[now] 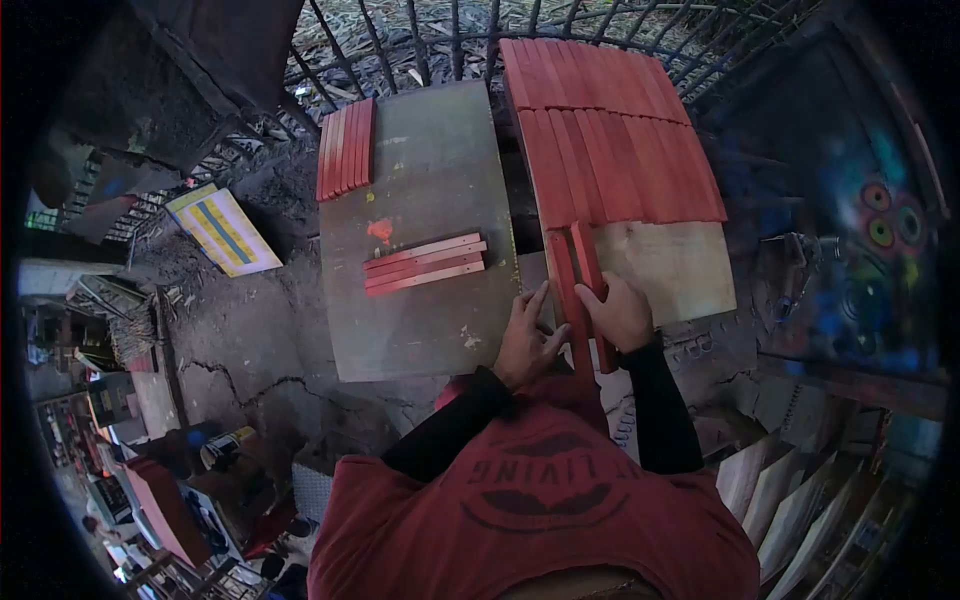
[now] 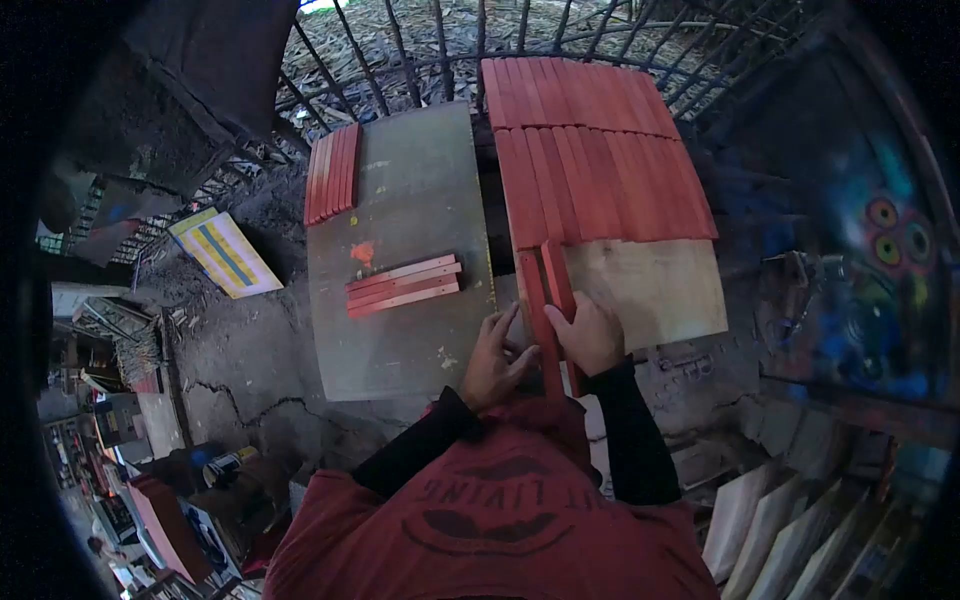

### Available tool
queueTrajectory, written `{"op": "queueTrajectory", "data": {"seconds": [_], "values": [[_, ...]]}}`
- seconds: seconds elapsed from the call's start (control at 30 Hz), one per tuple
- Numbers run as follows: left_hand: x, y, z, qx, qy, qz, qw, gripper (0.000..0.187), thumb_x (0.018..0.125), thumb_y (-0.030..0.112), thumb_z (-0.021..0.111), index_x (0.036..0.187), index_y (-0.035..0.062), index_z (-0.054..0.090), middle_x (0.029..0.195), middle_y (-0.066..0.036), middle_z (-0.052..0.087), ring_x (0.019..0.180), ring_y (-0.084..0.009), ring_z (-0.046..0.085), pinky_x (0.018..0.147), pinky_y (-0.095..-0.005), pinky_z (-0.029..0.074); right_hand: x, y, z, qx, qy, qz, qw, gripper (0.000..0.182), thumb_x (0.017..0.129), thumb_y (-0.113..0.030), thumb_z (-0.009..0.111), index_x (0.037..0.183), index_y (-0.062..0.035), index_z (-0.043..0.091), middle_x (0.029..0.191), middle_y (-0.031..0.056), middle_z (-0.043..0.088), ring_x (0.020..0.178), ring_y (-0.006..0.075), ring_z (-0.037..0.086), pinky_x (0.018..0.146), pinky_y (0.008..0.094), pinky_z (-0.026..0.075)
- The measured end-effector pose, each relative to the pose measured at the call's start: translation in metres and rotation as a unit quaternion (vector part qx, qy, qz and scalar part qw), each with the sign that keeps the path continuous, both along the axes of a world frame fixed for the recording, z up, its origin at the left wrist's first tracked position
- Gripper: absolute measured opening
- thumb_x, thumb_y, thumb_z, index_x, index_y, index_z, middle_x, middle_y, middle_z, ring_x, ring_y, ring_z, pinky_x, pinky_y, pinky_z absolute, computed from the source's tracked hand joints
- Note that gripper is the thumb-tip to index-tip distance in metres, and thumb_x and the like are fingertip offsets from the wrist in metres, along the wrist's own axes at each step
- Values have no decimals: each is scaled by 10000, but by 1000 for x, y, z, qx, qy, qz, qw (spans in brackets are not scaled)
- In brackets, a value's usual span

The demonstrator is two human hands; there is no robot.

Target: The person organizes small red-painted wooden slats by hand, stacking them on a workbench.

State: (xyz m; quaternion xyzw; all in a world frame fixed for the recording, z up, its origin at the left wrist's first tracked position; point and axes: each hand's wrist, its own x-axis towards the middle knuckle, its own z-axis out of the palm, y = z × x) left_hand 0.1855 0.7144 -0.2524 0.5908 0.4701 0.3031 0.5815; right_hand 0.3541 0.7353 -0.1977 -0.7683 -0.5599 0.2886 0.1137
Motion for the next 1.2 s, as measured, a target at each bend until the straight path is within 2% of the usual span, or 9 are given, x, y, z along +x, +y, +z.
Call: {"op": "queueTrajectory", "data": {"seconds": [0.17, 0.27, 0.33, 0.43, 0.77, 0.97, 1.03, 1.1, 1.2], "values": [[1, -7, 9, 28, 46, -35, 998, 933, 693, 269, 780, 1406, 28, 228, 1321, -211, 288, 980, -283, 560, 801, -354, 514, -6, -10, -10, 79, -94, 33, 992, 418, 823, -344, 601, 1057, 3, 582, 971, 217, 620, 881, 370, 602, 776, 430, 472], [3, -16, 10, 143, 69, -85, 984, 1146, 585, 308, 842, 1431, 35, 119, 1402, -243, 169, 1205, -384, 414, 937, -409, 452, 0, -17, -14, 57, -61, 66, 994, 420, 825, -318, 597, 1100, -3, 564, 997, 215, 609, 913, 370, 591, 772, 433, 472], [3, -21, 20, 160, 67, -134, 976, 1253, 532, 291, 861, 1434, 30, 31, 1446, -265, 44, 1332, -431, 191, 1027, -447, 360, 6, -24, -17, 73, 5, 72, 995, 408, 815, -260, 613, 1121, 3, 554, 967, 210, 610, 897, 360, 594, 761, 416, 476], [5, -27, 13, 157, 76, -169, 970, 1289, 526, 270, 864, 1435, 31, -19, 1476, -219, -63, 1348, -423, 146, 1038, -462, 342, 8, -31, -11, 28, 52, 64, 996, 444, 805, -262, 620, 1151, 3, 536, 928, 204, 608, 879, 373, 587, 772, 428, 468], [9, -26, 15, 152, 128, -156, 967, 1211, 563, 186, 830, 1424, -16, 1, 1480, -231, -36, 1361, -405, 116, 1070, -430, 301, 26, -40, -17, 103, 170, 113, 973, 488, 796, -245, 644, 1193, 4, 507, 977, 188, 576, 877, 332, 582, 749, 384, 466], [4, -28, 11, 159, 119, -158, 967, 1222, 568, 233, 822, 1416, -27, -19, 1471, -251, -52, 1343, -417, 169, 1051, -424, 330, 31, -22, 12, 14, 119, 93, 988, 476, 802, -240, 651, 1183, 8, 509, 947, 158, 575, 784, 272, 593, 687, 369, 472], [-3, -28, 8, 161, 109, -151, 969, 1277, 545, 331, 854, 1428, -6, -4, 1478, -245, -48, 1369, -403, 74, 1088, -442, 242, 18, -5, 29, 79, 119, 101, 985, 454, 805, -239, 645, 1164, 5, 512, 919, 145, 573, 754, 270, 594, 653, 373, 471], [-17, -27, 8, 174, 111, -152, 967, 1285, 555, 380, 846, 1433, 16, -18, 1483, -229, -64, 1377, -390, 25, 1098, -441, 213, -11, 18, 45, 190, 123, 205, 952, 440, 803, -231, 643, 1155, -5, 505, 887, 144, 564, 745, 291, 590, 643, 382, 468], [-55, -29, 15, 167, 107, -111, 974, 1228, 568, 352, 843, 1434, 8, 44, 1478, -237, 42, 1347, -380, 208, 1048, -433, 312, -78, 57, 27, 201, 101, 370, 902, 531, 759, -172, 679, 1206, -6, 445, 1015, 158, 518, 903, 329, 546, 743, 380, 463]]}}
